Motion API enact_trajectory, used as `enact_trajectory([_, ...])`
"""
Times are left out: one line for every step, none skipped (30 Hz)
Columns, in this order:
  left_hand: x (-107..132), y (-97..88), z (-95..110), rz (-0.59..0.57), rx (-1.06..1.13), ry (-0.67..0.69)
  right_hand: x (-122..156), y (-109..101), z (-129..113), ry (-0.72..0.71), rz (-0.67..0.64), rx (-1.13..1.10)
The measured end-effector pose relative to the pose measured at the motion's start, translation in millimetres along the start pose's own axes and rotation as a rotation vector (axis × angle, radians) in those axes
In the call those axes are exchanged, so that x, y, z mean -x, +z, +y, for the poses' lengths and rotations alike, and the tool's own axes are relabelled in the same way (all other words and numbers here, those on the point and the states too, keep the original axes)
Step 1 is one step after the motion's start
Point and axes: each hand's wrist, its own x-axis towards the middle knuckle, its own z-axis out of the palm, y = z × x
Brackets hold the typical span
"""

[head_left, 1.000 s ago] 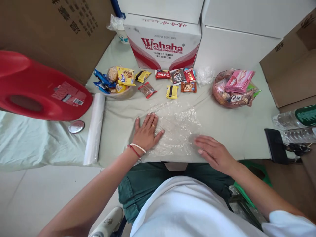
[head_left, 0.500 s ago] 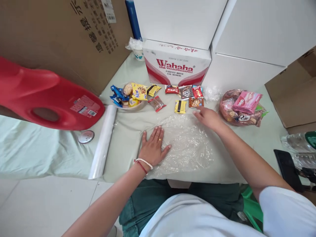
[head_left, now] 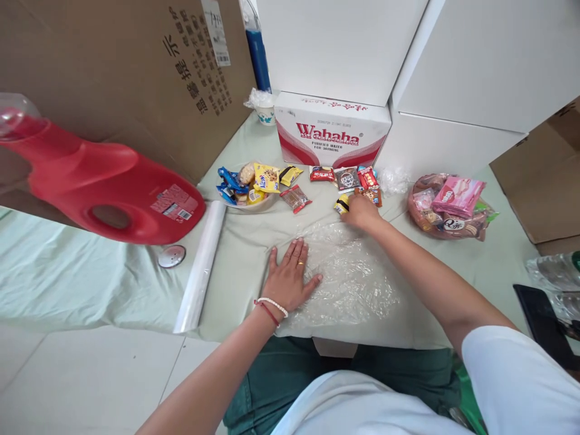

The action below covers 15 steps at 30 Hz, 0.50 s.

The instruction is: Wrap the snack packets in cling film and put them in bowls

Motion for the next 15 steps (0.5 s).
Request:
enact_trajectory([0, 0.2, 0, 0.007, 0.007, 0.002, -2, -4, 2, -0.033, 0.013, -0.003])
enact_trajectory([1, 0.6, -1, 0.016, 0.014, 0.005, -6, -9, 2, -0.079, 0.039, -0.008])
enact_trajectory([1, 1.1, -2, 0.024, 0.022, 0.008, -12, -15, 0, -0.139, 0.078, -0.012])
enact_trajectory([2, 1.6, -2, 0.031, 0.029, 0.009, -21, -21, -6, -0.21, 0.122, -0.011])
enact_trajectory([2, 2.2, -2, 0.036, 0.035, 0.01, -33, -27, -14, -0.287, 0.162, -0.003])
enact_trajectory([2, 2.6, -3, 0.039, 0.039, 0.009, -47, -33, -24, -0.363, 0.195, 0.012])
enact_trajectory([2, 2.9, -3, 0.041, 0.043, 0.008, -63, -38, -37, -0.437, 0.217, 0.031])
enact_trajectory([2, 3.0, -3, 0.041, 0.046, 0.005, -80, -42, -52, -0.508, 0.23, 0.053])
enact_trajectory([2, 2.9, -3, 0.04, 0.048, 0.003, -98, -44, -68, -0.582, 0.231, 0.075])
enact_trajectory([2, 2.7, -3, 0.039, 0.051, 0.003, -116, -44, -84, -0.661, 0.217, 0.101])
enact_trajectory([2, 2.4, -3, 0.036, 0.055, 0.002, -132, -42, -100, -0.741, 0.184, 0.132])
enact_trajectory([2, 2.1, -3, 0.032, 0.058, 0.001, -146, -39, -114, -0.81, 0.13, 0.171])
enact_trajectory([2, 1.7, -3, 0.028, 0.061, 0.0, -158, -35, -126, -0.859, 0.061, 0.217])
enact_trajectory([3, 1.3, -3, 0.023, 0.062, -0.002, -166, -30, -136, -0.881, -0.009, 0.266])
enact_trajectory([3, 1.0, -3, 0.019, 0.062, -0.003, -171, -26, -143, -0.879, -0.065, 0.313])
